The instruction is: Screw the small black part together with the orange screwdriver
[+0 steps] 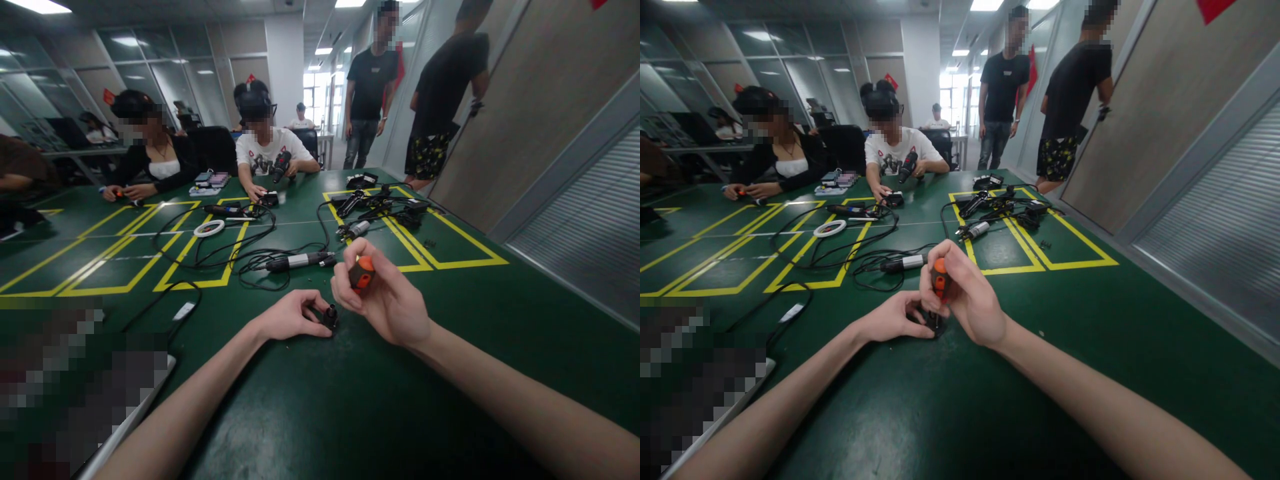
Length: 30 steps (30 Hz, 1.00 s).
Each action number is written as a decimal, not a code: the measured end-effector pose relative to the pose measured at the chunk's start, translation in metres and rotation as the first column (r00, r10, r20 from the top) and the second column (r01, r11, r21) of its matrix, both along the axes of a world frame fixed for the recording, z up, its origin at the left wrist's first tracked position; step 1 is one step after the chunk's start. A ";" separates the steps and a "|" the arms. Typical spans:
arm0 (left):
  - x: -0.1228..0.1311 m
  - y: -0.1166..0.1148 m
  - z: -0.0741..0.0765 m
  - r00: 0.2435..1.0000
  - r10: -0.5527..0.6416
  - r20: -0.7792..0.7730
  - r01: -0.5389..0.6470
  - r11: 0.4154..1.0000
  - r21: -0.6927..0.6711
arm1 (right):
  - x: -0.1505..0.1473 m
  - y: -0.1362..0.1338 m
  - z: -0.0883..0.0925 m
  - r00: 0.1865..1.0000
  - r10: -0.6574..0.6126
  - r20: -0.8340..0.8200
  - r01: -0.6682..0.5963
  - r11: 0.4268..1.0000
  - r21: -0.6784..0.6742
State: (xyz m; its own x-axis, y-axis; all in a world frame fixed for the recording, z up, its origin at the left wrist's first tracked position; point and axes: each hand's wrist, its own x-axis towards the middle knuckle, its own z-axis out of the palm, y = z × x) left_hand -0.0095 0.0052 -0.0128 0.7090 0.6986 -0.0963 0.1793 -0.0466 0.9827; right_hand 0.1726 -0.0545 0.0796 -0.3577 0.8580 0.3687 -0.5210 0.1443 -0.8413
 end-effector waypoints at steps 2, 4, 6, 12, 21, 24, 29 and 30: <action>0.000 -0.001 0.002 1.000 0.010 0.000 -0.010 1.000 -0.008 | -0.001 0.002 0.001 1.000 -0.025 0.010 0.025 1.000 -0.016; 0.001 -0.001 0.004 1.000 0.023 -0.001 -0.023 1.000 -0.015 | -0.001 0.003 0.002 1.000 -0.025 0.002 0.025 0.999 -0.044; 0.001 -0.002 0.005 1.000 0.025 0.003 -0.025 1.000 -0.012 | -0.001 0.003 0.002 1.000 -0.011 -0.017 0.010 0.998 -0.064; 0.002 -0.003 0.004 0.999 0.033 0.001 -0.033 0.999 0.011 | -0.001 0.000 0.002 0.997 0.022 -0.069 -0.026 0.998 -0.049; 0.003 -0.003 0.004 0.999 0.031 -0.012 -0.031 0.999 0.015 | 0.004 0.003 0.002 0.986 0.158 -0.048 -0.160 0.986 -0.042; 0.003 -0.002 0.003 1.000 0.026 0.000 -0.026 1.000 0.016 | 0.005 0.002 0.001 0.990 0.128 -0.051 -0.129 0.991 -0.019; 0.002 -0.002 0.002 1.000 0.016 0.004 -0.016 1.000 0.012 | 0.003 0.003 0.002 0.997 0.074 0.015 -0.073 0.997 -0.021; 0.002 -0.002 0.002 1.000 0.015 0.003 -0.015 1.000 0.012 | 0.003 0.004 0.002 0.996 0.086 0.015 -0.085 0.996 -0.029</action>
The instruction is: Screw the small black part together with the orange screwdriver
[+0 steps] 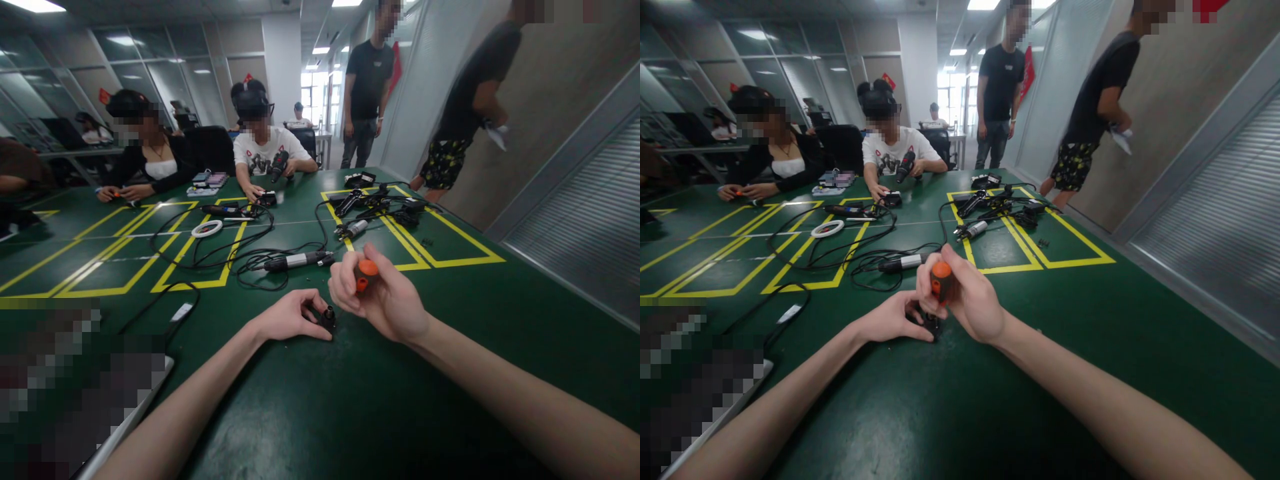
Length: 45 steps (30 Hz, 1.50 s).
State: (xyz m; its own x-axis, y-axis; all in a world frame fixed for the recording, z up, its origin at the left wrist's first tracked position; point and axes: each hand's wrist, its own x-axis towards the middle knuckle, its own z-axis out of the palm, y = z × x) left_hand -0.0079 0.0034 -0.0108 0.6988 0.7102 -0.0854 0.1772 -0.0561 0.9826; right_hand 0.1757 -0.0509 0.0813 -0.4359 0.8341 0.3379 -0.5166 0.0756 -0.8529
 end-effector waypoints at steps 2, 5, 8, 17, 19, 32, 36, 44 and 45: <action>0.000 0.000 0.001 1.000 0.005 -0.007 -0.005 1.000 0.003 | 0.000 0.001 0.000 0.999 0.038 -0.014 -0.038 0.999 -0.019; 0.001 -0.001 0.003 1.000 0.024 -0.015 -0.024 1.000 0.008 | 0.002 0.001 0.000 0.996 0.066 -0.064 -0.068 0.997 -0.022; 0.001 -0.001 0.004 1.000 0.021 -0.018 -0.021 1.000 -0.002 | 0.002 0.000 0.001 0.996 0.043 -0.084 -0.042 0.999 0.004; 0.002 0.000 0.001 0.999 0.028 -0.018 -0.028 1.000 -0.006 | 0.003 0.001 0.001 0.994 0.100 -0.039 -0.099 0.995 0.015; 0.002 0.000 0.002 0.999 0.027 -0.019 -0.027 1.000 -0.001 | 0.003 0.000 0.001 0.994 0.096 -0.058 -0.095 0.995 0.022; 0.002 -0.001 0.003 1.000 0.014 -0.008 -0.014 1.000 -0.007 | 0.002 -0.001 0.001 0.997 0.063 -0.051 -0.063 0.998 0.000; 0.002 -0.002 0.004 1.000 0.012 -0.028 -0.012 1.000 0.000 | 0.001 -0.001 0.003 0.999 0.020 -0.046 -0.020 1.000 0.006; 0.002 -0.002 0.004 1.000 0.019 -0.006 -0.019 1.000 -0.016 | 0.002 0.001 0.002 0.998 0.032 -0.056 -0.033 0.999 -0.022; 0.002 -0.002 0.004 1.000 0.018 -0.008 -0.018 1.000 -0.020 | 0.002 0.000 0.001 0.998 0.023 -0.065 -0.024 1.000 -0.015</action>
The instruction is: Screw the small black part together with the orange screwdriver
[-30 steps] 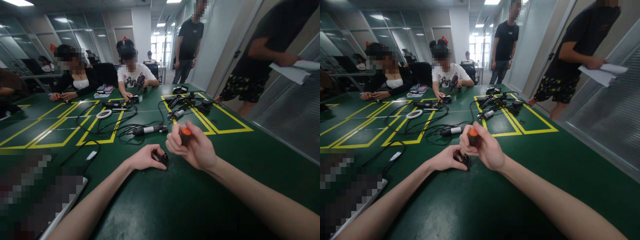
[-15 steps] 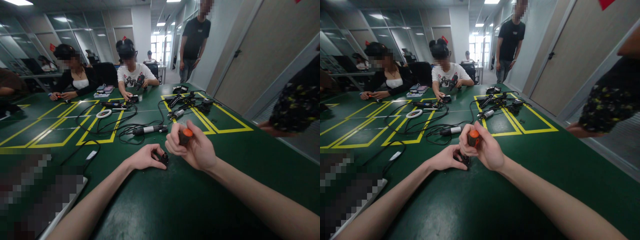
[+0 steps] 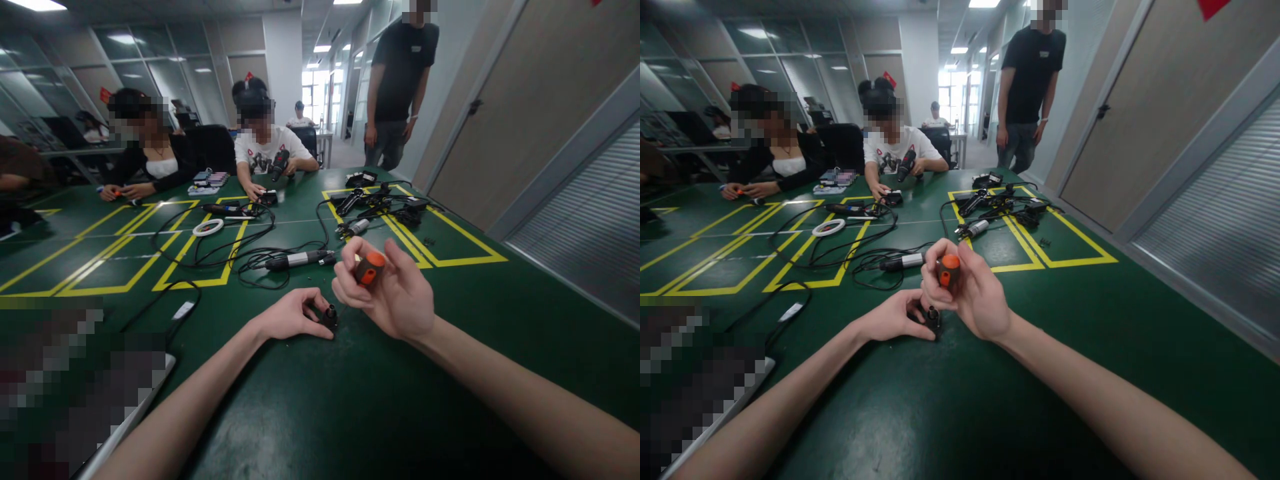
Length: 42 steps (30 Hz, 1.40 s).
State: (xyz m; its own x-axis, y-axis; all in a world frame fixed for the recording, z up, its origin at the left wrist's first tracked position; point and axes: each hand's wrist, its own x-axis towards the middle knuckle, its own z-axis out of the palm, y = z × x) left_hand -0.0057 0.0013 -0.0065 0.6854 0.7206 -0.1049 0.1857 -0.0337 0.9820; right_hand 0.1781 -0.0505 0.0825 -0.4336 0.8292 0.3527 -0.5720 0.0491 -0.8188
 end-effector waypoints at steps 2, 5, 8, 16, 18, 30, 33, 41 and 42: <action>0.000 0.000 0.001 1.000 -0.001 -0.006 0.001 1.000 -0.004 | 0.000 0.000 -0.001 1.000 -0.020 0.003 0.020 1.000 0.007; 0.000 0.000 0.001 1.000 0.002 -0.007 -0.002 1.000 0.004 | -0.001 0.001 0.000 0.998 -0.061 0.027 0.062 0.998 -0.005; -0.001 0.000 0.001 1.000 -0.003 -0.009 0.003 1.000 0.008 | -0.002 0.003 0.001 0.997 -0.060 0.055 0.061 0.998 -0.023; -0.001 0.000 0.001 1.000 -0.001 -0.006 0.001 1.000 0.016 | 0.000 0.001 -0.002 0.999 -0.033 0.002 0.033 0.999 -0.013; -0.001 0.000 0.001 1.000 -0.003 -0.004 0.003 1.000 0.013 | 0.000 0.001 -0.002 0.999 -0.046 0.013 0.046 0.999 -0.015; 0.000 -0.001 0.001 1.000 0.011 -0.005 -0.011 1.000 0.011 | -0.001 0.002 -0.001 0.999 -0.019 0.027 0.020 0.999 -0.039; -0.001 -0.001 0.001 1.000 0.014 -0.005 -0.014 1.000 0.002 | -0.001 0.002 -0.001 0.999 -0.037 0.018 0.038 0.998 -0.049; 0.000 0.000 0.001 1.000 0.011 -0.003 -0.011 1.000 -0.004 | -0.001 0.006 -0.001 1.000 0.012 0.028 -0.009 0.996 -0.086; 0.000 -0.001 0.001 1.000 0.012 -0.003 -0.012 1.000 -0.002 | -0.001 0.005 -0.001 1.000 0.017 0.012 -0.016 0.996 -0.092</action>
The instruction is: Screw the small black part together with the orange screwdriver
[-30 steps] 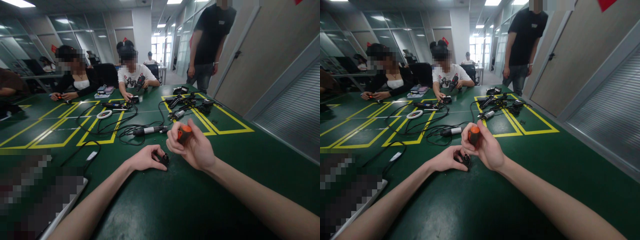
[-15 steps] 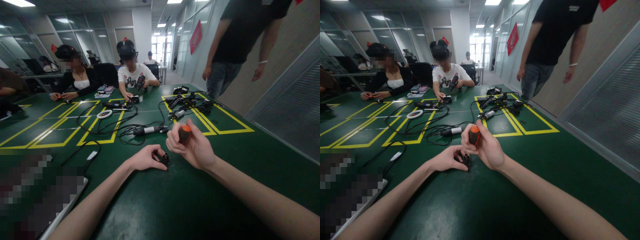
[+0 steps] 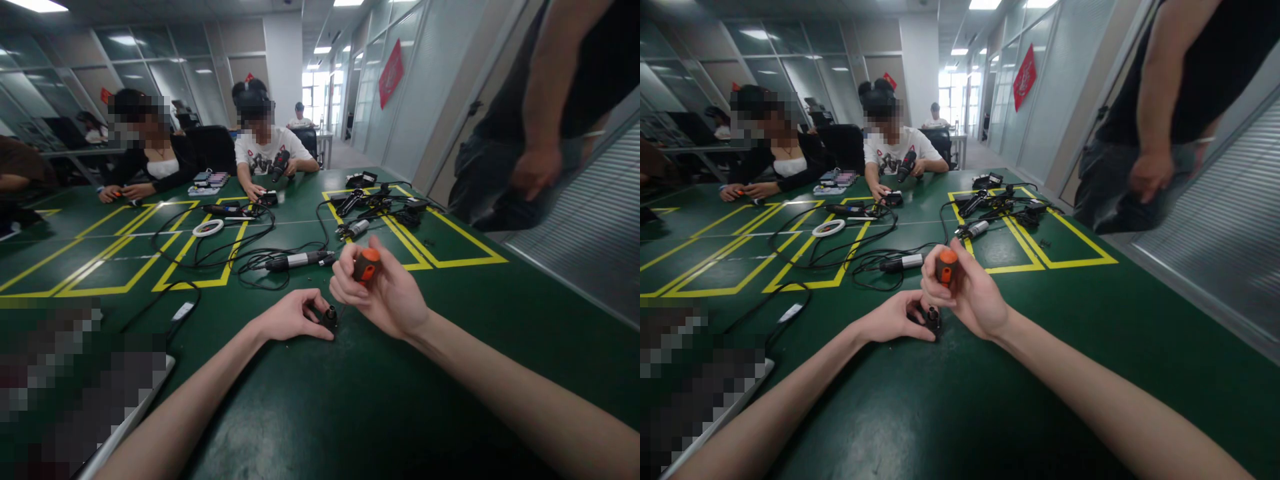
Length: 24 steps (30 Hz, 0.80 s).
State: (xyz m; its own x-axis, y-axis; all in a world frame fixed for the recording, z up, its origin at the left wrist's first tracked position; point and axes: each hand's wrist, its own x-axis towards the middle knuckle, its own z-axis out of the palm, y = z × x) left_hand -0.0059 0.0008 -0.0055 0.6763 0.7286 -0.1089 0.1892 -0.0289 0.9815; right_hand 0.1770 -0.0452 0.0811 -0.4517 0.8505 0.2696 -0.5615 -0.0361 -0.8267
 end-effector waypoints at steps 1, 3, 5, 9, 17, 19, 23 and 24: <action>0.000 0.000 0.000 1.000 0.001 -0.001 -0.001 1.000 0.002 | 0.000 -0.001 0.000 1.000 0.000 -0.016 0.000 1.000 -0.002; 0.000 0.000 0.001 1.000 0.001 -0.006 -0.001 1.000 0.007 | 0.000 -0.002 0.000 0.999 -0.011 -0.035 0.011 1.000 0.005; 0.000 0.000 0.001 1.000 0.000 -0.010 0.000 1.000 0.008 | -0.001 -0.002 0.000 0.999 -0.022 -0.029 0.023 1.000 0.011; 0.000 0.000 -0.001 1.000 -0.005 0.002 0.005 1.000 0.012 | -0.001 -0.001 -0.001 1.000 0.021 -0.007 -0.021 1.000 0.004; -0.001 0.001 -0.002 1.000 -0.010 0.001 0.010 1.000 0.023 | 0.000 -0.002 -0.005 0.996 0.024 -0.082 -0.024 1.000 -0.002; -0.001 0.001 -0.003 1.000 -0.013 0.005 0.013 0.999 0.030 | -0.001 -0.001 -0.005 0.998 0.019 -0.052 -0.019 1.000 -0.001; 0.000 0.002 -0.007 1.000 -0.002 0.009 0.002 1.000 0.024 | -0.002 0.000 -0.005 0.997 0.076 -0.003 -0.076 0.997 0.002; 0.000 0.002 -0.007 1.000 -0.001 0.008 0.001 1.000 0.021 | -0.002 0.000 -0.006 0.997 0.082 -0.012 -0.082 0.997 0.004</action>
State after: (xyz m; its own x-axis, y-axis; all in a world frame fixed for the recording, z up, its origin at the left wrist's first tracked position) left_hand -0.0060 0.0033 -0.0124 0.6776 0.7301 -0.0881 0.1810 -0.0494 0.9822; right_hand 0.1754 -0.0448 0.0756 -0.5165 0.8099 0.2781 -0.5666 -0.0797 -0.8202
